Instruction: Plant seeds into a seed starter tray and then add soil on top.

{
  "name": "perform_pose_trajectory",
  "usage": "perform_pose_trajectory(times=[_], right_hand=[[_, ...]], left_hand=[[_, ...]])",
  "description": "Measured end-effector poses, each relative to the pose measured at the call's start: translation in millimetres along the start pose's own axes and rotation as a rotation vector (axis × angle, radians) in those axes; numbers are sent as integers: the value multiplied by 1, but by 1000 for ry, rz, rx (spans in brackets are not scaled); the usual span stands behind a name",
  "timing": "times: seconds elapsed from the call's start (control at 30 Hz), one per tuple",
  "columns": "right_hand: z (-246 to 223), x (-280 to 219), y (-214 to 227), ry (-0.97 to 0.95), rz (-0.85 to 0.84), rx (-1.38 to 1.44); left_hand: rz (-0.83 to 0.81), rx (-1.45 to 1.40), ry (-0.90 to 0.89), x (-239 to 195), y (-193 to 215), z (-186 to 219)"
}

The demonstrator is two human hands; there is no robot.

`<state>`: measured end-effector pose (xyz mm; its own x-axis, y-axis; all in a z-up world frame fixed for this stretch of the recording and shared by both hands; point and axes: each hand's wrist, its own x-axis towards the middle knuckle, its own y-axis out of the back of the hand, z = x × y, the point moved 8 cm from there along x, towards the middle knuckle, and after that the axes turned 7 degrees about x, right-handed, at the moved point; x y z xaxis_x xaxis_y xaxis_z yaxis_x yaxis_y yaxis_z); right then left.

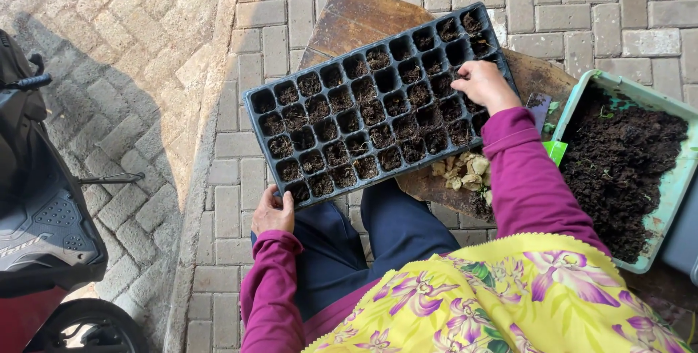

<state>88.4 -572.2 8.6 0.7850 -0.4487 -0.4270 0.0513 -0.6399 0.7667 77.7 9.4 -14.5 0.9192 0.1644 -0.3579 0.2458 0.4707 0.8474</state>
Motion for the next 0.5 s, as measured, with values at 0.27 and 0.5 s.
perform_pose_trajectory(times=[0.27,0.5], right_hand=[[-3,27,41,-45,74,298],[-75,1,23,240,-55,4]], left_hand=[[25,1,-26,2,-4,-5],[9,-21,-19,0,0,2]])
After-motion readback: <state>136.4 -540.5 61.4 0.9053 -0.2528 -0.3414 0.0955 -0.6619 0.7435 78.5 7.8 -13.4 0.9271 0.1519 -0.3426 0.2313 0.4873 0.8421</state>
